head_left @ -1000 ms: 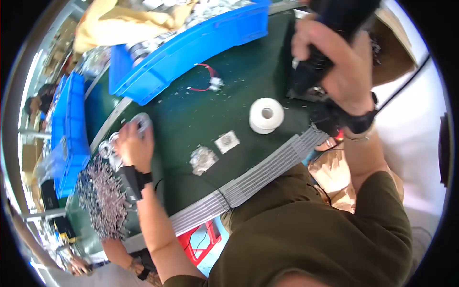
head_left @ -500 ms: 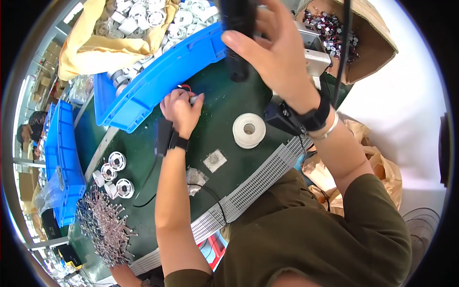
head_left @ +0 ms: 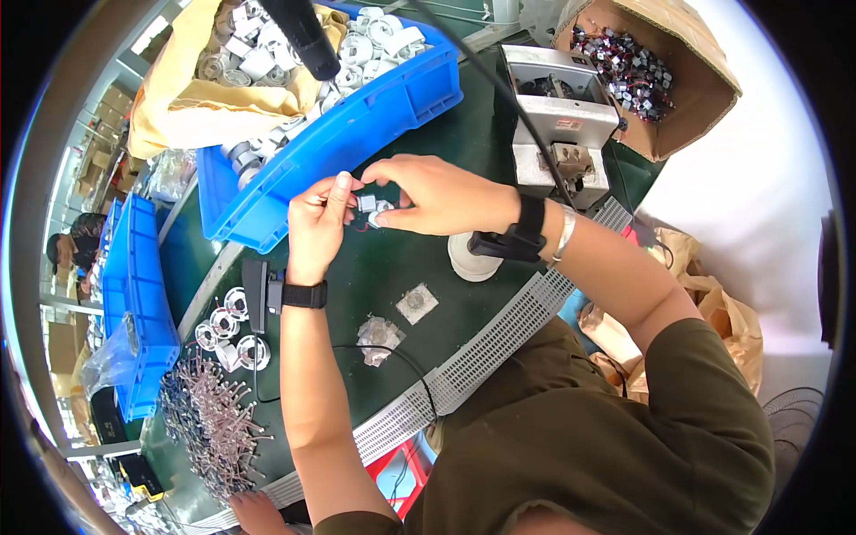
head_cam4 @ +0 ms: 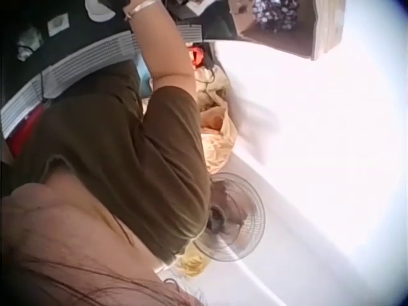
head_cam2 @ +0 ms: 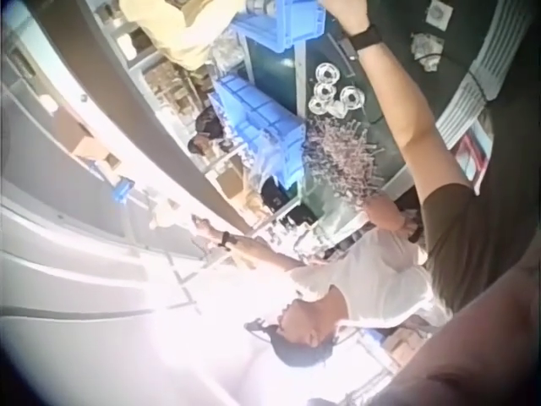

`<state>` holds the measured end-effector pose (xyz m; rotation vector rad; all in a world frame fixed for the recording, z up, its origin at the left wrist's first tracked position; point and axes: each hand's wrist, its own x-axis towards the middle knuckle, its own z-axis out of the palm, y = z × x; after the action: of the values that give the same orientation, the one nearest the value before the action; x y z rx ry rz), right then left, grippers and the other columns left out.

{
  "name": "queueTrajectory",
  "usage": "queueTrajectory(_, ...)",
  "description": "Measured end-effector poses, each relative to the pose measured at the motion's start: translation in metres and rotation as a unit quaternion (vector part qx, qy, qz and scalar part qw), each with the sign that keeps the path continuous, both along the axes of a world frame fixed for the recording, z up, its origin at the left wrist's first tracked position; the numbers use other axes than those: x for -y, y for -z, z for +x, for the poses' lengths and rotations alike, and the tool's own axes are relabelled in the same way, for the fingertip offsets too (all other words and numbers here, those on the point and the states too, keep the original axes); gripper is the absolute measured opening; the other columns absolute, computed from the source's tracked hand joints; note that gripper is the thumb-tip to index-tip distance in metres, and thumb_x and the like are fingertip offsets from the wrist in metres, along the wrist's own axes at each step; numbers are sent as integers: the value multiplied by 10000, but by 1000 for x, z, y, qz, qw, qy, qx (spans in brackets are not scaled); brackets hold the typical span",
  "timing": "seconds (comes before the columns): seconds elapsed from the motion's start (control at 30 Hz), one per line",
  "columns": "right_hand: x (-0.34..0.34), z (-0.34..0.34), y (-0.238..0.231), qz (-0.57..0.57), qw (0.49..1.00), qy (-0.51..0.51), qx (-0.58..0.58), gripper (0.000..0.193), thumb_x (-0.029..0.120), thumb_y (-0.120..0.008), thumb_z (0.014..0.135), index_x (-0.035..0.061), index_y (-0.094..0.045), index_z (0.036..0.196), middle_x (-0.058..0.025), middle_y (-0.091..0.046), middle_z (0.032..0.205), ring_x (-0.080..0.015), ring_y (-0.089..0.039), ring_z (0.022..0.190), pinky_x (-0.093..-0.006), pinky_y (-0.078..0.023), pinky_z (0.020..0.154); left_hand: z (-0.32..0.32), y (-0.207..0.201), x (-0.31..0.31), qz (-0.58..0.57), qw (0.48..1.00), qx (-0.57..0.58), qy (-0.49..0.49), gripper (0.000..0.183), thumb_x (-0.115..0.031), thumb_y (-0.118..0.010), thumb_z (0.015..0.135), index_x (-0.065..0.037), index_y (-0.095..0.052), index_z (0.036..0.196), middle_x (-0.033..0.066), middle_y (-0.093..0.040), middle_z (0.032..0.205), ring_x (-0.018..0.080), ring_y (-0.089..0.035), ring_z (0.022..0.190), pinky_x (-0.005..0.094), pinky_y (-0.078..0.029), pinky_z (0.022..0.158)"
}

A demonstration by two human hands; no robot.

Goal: The person assembles components by placing a motor into a plastic housing, securing it with a power screwdriver, and setting the unit aside. This process is repeated multiple times with additional motors and housings.

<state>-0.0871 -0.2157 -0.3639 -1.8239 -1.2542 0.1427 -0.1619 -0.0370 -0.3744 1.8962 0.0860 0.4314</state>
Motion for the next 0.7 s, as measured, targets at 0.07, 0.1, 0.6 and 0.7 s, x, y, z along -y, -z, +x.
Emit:
queueTrajectory(0.07,-10,5,0,3,1000,-13,-10,315,199,-663,774,3,-582,1007,-151,-623,897,-279,-603,826,-360,-471,714,0,1,3,-38,998,15,39,284,-249,-552,918,6,-665,861,0,-581,659,56,-496,547,193,-410,509)
queueTrajectory(0.1,-13,8,-1,4,999,-29,-22,314,167,-667,780,2,-576,1031,-140,-628,853,-250,-621,722,-343,-479,646,-1,1,6,-36,999,19,30,276,-243,-555,917,6,-662,867,12,-596,667,59,-515,566,192,-425,529)
queueTrajectory(0.6,-6,18,-8,-104,989,-42,95,224,105,-616,785,44,-551,991,-127,-603,915,-314,-582,865,-407,-454,708,-41,-20,-14,86,938,190,-275,153,-95,-613,851,14,-645,953,97,-659,836,132,-609,716,271,-491,669)
queueTrajectory(0.7,16,-5,-28,-49,987,-72,136,167,82,-618,769,39,-579,925,-128,-561,847,-307,-568,789,-376,-455,672,-13,-52,-56,292,900,147,-288,152,-83,-598,811,15,-648,915,201,-646,874,315,-638,777,356,-498,728)
